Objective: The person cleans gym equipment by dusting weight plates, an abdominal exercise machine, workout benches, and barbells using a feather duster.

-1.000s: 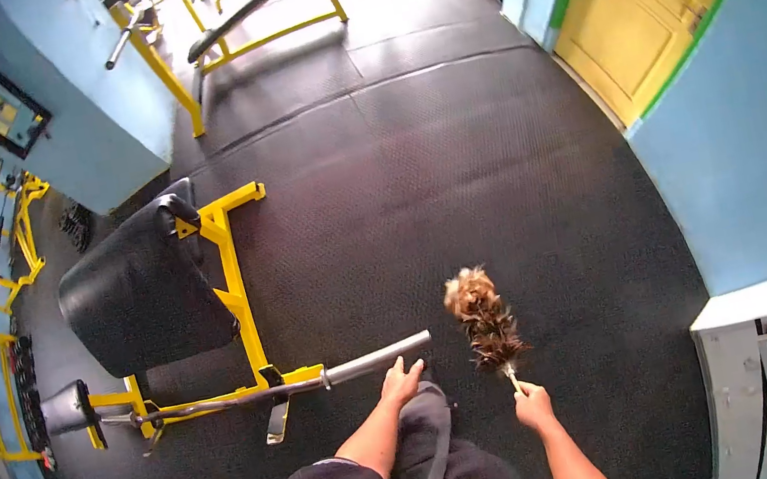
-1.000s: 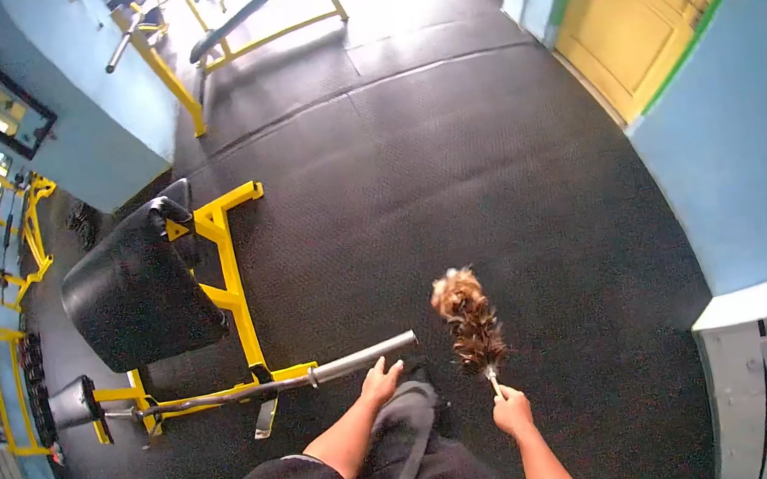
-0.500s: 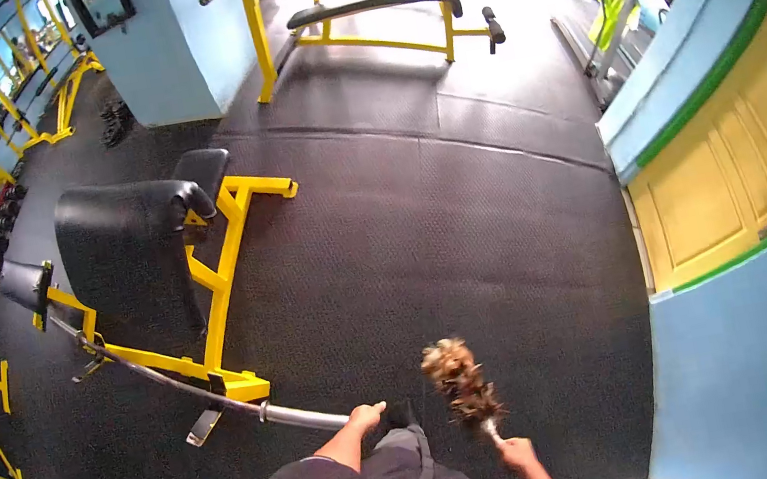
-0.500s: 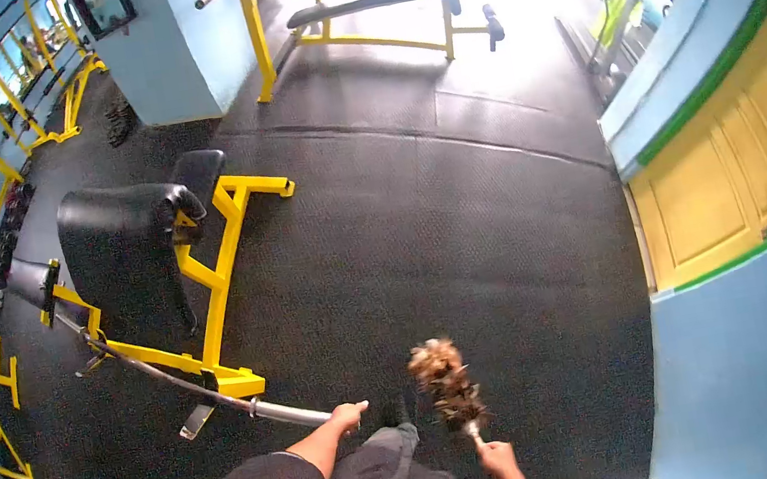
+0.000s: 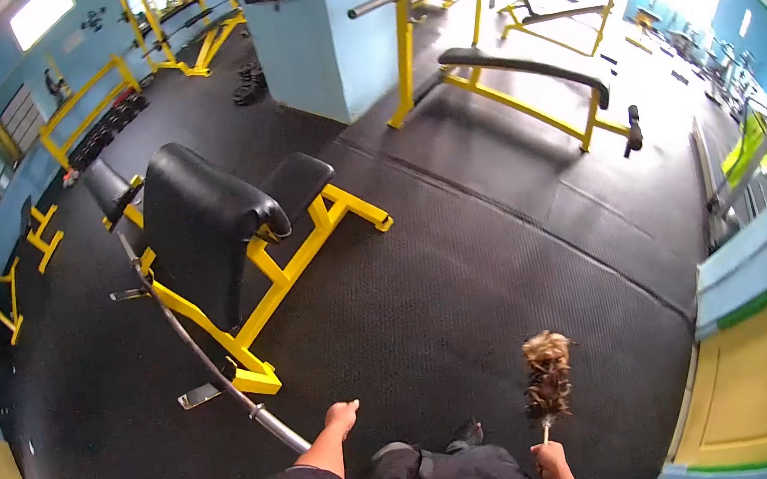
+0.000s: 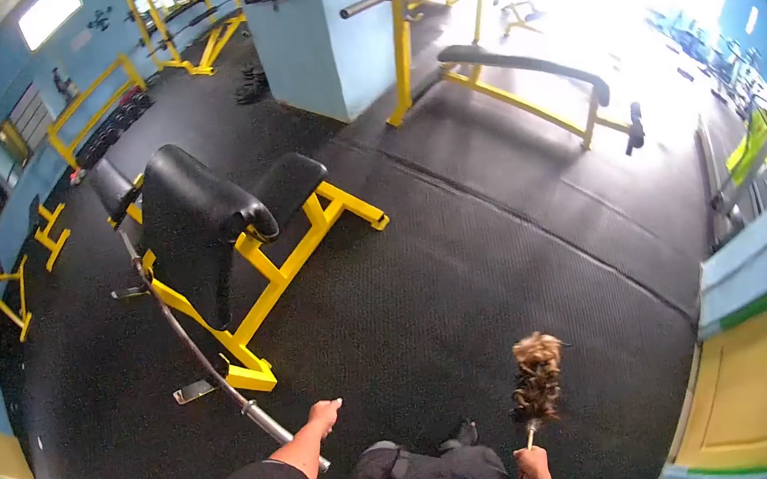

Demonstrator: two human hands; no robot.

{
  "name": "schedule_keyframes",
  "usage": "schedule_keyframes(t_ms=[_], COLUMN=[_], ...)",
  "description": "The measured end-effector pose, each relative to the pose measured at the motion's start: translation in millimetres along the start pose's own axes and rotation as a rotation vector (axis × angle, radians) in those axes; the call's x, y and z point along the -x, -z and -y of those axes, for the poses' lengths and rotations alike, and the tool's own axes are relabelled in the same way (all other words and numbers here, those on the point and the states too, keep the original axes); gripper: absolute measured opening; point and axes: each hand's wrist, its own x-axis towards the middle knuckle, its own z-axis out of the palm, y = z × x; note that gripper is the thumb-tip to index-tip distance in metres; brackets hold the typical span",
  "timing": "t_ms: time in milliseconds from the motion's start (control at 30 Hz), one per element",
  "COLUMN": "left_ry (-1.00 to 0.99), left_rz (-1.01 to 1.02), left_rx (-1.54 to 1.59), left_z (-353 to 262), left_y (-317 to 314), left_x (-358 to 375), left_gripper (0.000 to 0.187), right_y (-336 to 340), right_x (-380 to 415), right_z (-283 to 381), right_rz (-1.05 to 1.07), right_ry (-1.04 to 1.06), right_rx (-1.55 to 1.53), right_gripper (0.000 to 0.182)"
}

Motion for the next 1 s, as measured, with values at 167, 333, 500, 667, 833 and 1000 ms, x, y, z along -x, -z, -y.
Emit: schedule_keyframes(t_ms=[167,333,500,667,833,1000], left_ry=[0.137,0.204,0.212,-0.006,-0.344,-0.401], left_rz=[-0.118,-0.205,-0.240,-0.364,-0.324,-0.346], left_rx=[0.325,0.658,0.683,0.539,0.664,0.609], left_z=[-2.6,-39.5,-95.7,-186.2,-325.9,-422.3], left_y=[-25.3,-23.0,4.0,28.1,103.2,155.6], left_x=[6.9,17.0,-42.7,-136.0,-149.5,-144.6], left_gripper=[0.046,0.039,0.034,0.049,0.054,0.053], right_y=[-2.0,-34.4,-112.3,-173.3,-204.2,-214.8], right_x=[-53.9,-42.2,-104.7,-75.4,-60.6,-69.2], right_z=[121.0,275.3,332.7,422.8,518.0,593.7], right_rz=[0.251,0.357,0.382,0.354,0.491,0.552], right_ry=[0.334,0.360,0.627,0.571,0.510,0.534], right_rx=[0.350,0.622,0.677,0.703,0.407,0.433], right_gripper=[0.006,0.021,0.024,0.026,0.020,0.020])
